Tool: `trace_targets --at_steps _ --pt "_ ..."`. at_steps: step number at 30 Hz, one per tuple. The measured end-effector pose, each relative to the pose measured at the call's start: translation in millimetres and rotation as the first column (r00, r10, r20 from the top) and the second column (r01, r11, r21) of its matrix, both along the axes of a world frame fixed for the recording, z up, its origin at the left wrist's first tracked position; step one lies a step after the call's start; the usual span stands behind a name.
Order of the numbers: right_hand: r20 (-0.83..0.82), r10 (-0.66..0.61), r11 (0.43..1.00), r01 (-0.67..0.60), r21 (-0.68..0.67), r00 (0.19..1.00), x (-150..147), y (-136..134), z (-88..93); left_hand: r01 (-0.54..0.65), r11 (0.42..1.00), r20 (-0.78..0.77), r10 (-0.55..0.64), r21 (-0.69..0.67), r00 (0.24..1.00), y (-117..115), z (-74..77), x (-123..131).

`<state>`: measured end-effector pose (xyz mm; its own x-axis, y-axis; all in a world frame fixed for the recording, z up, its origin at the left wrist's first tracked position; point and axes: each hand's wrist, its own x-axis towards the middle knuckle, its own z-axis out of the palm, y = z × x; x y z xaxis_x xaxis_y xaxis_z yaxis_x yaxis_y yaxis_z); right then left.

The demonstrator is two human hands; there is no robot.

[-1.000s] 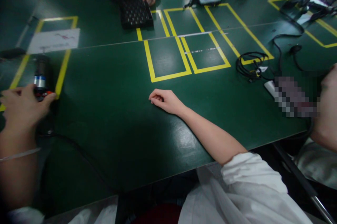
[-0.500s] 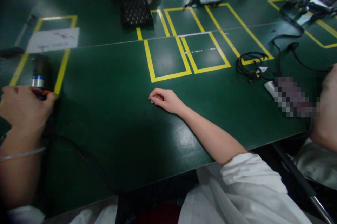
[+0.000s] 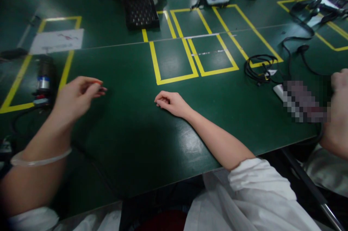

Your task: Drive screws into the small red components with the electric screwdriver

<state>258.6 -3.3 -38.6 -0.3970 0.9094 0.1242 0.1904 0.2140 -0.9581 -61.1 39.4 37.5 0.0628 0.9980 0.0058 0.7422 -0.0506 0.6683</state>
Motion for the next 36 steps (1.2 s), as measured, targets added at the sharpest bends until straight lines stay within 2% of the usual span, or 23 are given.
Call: trace_targets --at_steps 2,4,7,10,12,19,25,36 --pt "-0.001 0.005 1.0 -0.005 0.012 1.0 0 0 -0.5 0.228 0.969 0.18 -0.209 -0.095 0.961 -10 -6.3 35" --pt "-0.003 0.028 0.999 -0.028 0.027 1.0 0 -1 -0.7 0.39 0.91 0.284 -0.34 -0.139 0.896 -19 -14.0 62" --pt "-0.015 0.076 0.996 -0.075 0.04 0.997 -1 -1 -0.5 0.531 0.831 0.403 -0.433 -0.169 0.806 -25 -26.7 87" --pt "-0.015 0.11 0.991 -0.109 0.073 0.994 -2 -1 0.1 0.605 0.777 0.485 -0.467 -0.175 0.74 -27 -37.2 99" --pt "-0.01 0.116 0.989 -0.114 0.094 0.993 -2 -1 0.5 0.612 0.771 0.517 -0.457 -0.177 0.724 -27 -41.3 102" --pt "-0.003 0.037 0.995 -0.037 0.095 0.999 -2 -3 0.3 0.522 0.83 0.588 -0.326 -0.196 0.74 -27 -49.5 98" --pt "0.034 -0.005 0.996 0.002 0.089 0.999 -2 -3 1.2 0.516 0.835 0.589 -0.324 -0.19 0.74 -26 -51.3 99" --pt "0.054 0.001 0.995 -0.007 0.104 0.999 -2 -2 0.4 0.531 0.823 0.577 -0.337 -0.203 0.744 -28 -52.5 99"
